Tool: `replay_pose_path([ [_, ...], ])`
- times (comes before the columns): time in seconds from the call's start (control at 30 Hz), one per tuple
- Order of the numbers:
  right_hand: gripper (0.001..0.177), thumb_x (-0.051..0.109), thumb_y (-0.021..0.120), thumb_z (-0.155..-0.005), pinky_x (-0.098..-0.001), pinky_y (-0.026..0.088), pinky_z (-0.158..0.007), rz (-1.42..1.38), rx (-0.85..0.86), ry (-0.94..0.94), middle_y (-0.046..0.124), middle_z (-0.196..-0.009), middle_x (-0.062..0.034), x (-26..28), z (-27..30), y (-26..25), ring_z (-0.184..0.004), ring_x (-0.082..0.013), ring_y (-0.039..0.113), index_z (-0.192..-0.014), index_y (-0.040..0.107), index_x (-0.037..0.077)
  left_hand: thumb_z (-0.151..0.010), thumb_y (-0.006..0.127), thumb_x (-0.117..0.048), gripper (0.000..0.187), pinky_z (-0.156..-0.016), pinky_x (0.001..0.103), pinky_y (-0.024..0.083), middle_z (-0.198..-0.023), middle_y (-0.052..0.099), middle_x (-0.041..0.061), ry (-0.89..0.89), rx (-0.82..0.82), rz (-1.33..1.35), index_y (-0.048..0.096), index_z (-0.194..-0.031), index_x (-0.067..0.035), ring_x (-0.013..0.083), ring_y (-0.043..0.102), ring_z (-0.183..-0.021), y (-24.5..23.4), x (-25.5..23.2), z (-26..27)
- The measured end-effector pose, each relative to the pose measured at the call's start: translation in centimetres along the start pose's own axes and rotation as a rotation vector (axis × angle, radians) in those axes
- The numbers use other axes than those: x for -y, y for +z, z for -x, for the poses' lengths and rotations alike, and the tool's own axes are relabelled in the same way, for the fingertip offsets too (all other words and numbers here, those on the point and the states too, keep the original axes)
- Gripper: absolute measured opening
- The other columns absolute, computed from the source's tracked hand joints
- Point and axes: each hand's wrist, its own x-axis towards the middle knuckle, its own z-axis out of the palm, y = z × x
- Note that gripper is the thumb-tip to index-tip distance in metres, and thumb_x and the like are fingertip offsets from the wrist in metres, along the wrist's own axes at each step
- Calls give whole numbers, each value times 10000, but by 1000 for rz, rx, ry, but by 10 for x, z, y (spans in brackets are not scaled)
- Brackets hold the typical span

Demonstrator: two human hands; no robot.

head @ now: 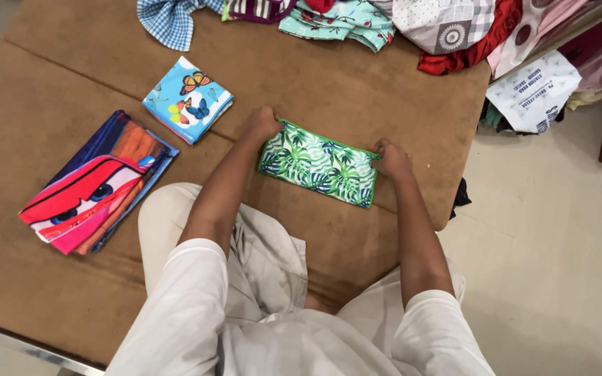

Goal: The person folds several pieces of fabric, including a large towel with a car print and smaller patterned cloths, on a brown bench. They smooth and fold each item into neat rectangles and place them in a stack.

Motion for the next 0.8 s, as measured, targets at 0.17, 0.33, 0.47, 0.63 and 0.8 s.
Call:
replay_pose_path([
  [0.17, 317, 130, 883, -686, -343, 537, -714, -288, 179, -114, 743, -855, -105, -16, -9, -17, -773, -180, 670, -975, 759, 87, -727, 808, -103, 310, -859, 394, 561, -947, 746, 77, 149, -99, 309, 708, -1020, -105, 256, 727, -966, 3, 14, -13],
  [0.33, 138, 73, 849, -763, -342, 509, -666, -364, -30, -138, 719, -770, -73, -19, 6, -79, -711, -164, 645, -871, 764, 71, -735, 762, -1, 291, -816, 333, 604, -879, 751, 4, 448, 7, 741, 707, -988, -133, 174, 768, -871, -37, 4, -8],
  [0.47, 190, 73, 885, -742, -400, 500, -655, -277, -340, -240, 674, -815, -124, -13, 44, -101, -738, -265, 635, -799, 706, 43, -746, 808, -89, 221, -965, 439, 461, -945, 762, -70, 491, -230, 277, 758, -902, -237, 184, 698, -998, -63, -10, 45],
  [0.63, 143, 25, 766, -791, -484, 515, -814, -106, -426, -259, 668, -980, -153, -17, 80, -46, -937, -363, 649, -902, 717, 100, -772, 787, -119, 230, -1077, 634, 214, -1169, 715, -46, 645, -369, -47, 760, -882, -319, 279, 480, -1299, -48, 3, 101],
  [0.8, 172, 127, 726, -787, -554, 442, -964, 244, -88, -142, 655, -1136, -154, -10, 132, 17, -1140, -354, 590, -952, 740, 175, -752, 721, -43, 277, -1136, 624, 247, -1259, 605, 78, 462, -87, -313, 783, -883, -279, 347, 430, -1339, 2, 43, 135],
])
